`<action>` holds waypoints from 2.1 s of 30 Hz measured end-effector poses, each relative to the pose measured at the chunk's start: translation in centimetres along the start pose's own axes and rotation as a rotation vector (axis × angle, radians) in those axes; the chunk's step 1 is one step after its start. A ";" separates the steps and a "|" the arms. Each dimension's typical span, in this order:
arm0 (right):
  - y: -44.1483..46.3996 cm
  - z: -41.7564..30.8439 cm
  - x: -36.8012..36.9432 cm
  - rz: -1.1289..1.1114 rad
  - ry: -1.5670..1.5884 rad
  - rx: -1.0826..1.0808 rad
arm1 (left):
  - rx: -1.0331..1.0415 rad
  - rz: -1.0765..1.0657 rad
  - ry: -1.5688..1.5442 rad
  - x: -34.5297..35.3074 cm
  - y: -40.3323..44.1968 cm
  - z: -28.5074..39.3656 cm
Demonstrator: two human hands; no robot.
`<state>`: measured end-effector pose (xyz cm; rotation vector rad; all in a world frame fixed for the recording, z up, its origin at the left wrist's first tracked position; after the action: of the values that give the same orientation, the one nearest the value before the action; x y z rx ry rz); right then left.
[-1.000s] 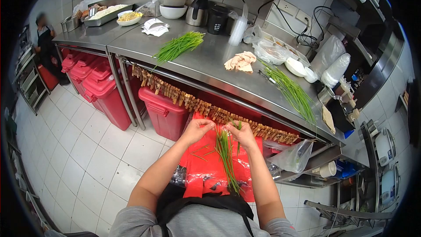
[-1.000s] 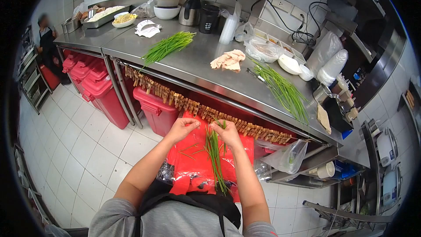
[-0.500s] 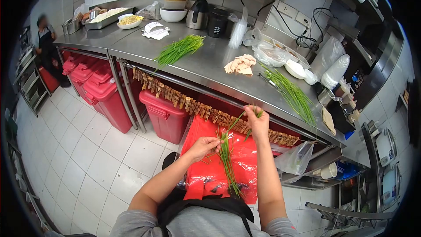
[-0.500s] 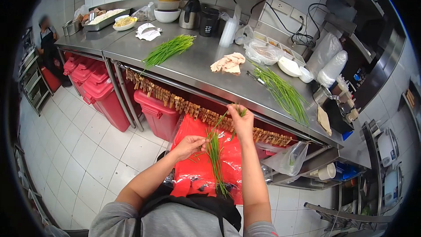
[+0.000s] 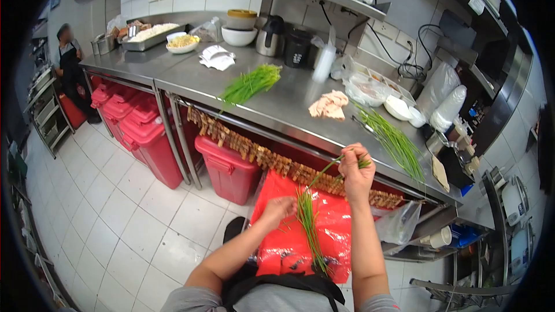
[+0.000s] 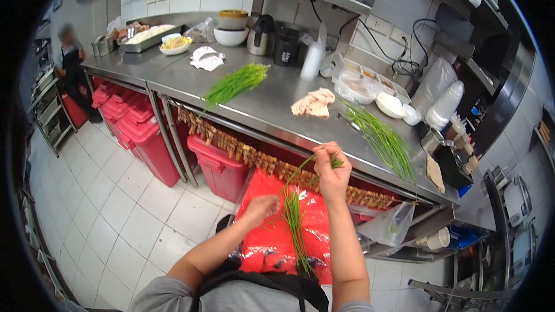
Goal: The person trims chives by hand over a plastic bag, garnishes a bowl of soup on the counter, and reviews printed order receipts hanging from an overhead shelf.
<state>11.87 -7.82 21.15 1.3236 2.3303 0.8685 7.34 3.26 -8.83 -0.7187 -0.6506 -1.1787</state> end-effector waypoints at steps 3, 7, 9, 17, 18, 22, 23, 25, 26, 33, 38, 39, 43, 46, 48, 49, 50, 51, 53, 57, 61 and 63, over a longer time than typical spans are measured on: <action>3.8 -0.5 2.7 -0.085 0.115 0.114 | 0.088 -0.037 0.422 -1.6 0.2 -3.1; 10.2 2.2 7.3 -0.130 0.081 0.278 | 0.555 -0.261 1.024 3.2 -3.9 -0.9; 12.7 4.3 10.3 -0.134 0.158 0.493 | 0.502 -0.267 0.977 3.1 -3.8 -1.0; 23.3 17.5 17.8 -0.160 0.180 0.835 | 0.482 -0.328 0.994 3.9 -4.7 -0.2; 23.7 17.6 17.8 -0.114 0.068 0.834 | 0.479 -0.335 0.989 3.8 -4.6 -0.3; 25.9 21.4 14.1 0.005 -0.628 0.662 | 0.463 -0.343 0.997 3.3 -4.3 -0.9; 25.5 22.4 13.6 0.031 -0.688 0.643 | 0.461 -0.350 1.010 3.3 -4.1 -1.1; 25.5 26.2 12.3 0.084 -0.806 0.601 | 0.419 -0.352 1.003 3.1 -3.9 -1.5; 25.4 26.4 12.6 0.077 -0.988 0.543 | 0.397 -0.353 1.000 3.0 -3.9 -1.7; 24.6 25.1 19.1 0.071 -0.804 0.596 | 0.353 -0.382 1.043 3.2 -3.7 -2.2; 25.5 23.3 21.1 0.046 0.101 0.394 | 0.420 -0.336 0.941 3.5 -4.3 -0.5; 25.3 19.8 19.8 0.104 -0.415 0.229 | 0.452 -0.335 0.908 3.7 -4.4 -0.3; 22.5 16.1 26.6 -0.392 -0.918 -0.231 | 0.452 -0.369 0.954 3.5 -4.0 -1.5; 20.3 16.4 29.7 -0.664 -1.064 -0.194 | 0.460 -0.365 0.955 4.1 -4.6 -0.4; 20.7 16.8 29.4 -0.645 -1.209 -0.129 | 0.451 -0.360 0.964 4.2 -4.8 0.0; 21.0 16.9 29.0 -0.625 -1.170 -0.111 | 0.459 -0.360 0.963 4.2 -4.9 0.0; 21.5 17.2 28.2 -0.603 -1.134 -0.095 | 0.469 -0.362 0.962 4.3 -5.0 0.0; 21.9 17.5 27.5 -0.580 -1.098 -0.080 | 0.481 -0.365 0.962 4.4 -5.0 0.2; 23.6 15.2 24.2 -0.182 -0.792 -0.189 | 0.390 -0.371 0.968 4.0 -4.6 -0.3; 24.9 20.5 16.2 0.188 -0.814 0.406 | 0.419 -0.348 0.928 3.6 -4.6 -0.5; 24.0 23.2 20.2 -0.038 -0.755 0.424 | 0.440 -0.362 0.965 3.7 -4.5 -0.8; 23.4 22.6 22.5 -0.090 -0.246 0.371 | 0.440 -0.381 0.952 3.9 -4.6 -0.7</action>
<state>28.00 28.23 19.42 1.3588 2.4011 0.2327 3.94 -0.58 -5.53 0.3749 -0.2075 -1.4804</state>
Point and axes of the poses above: each hand's wrist, its own y-axis towards the middle knuckle, its own x-axis out of the palm, z = x × y, the point moved 10 cm from there along y, towards the middle knuckle, and after that the axes turned 13 degrees about -y, right-handed, at the moved point
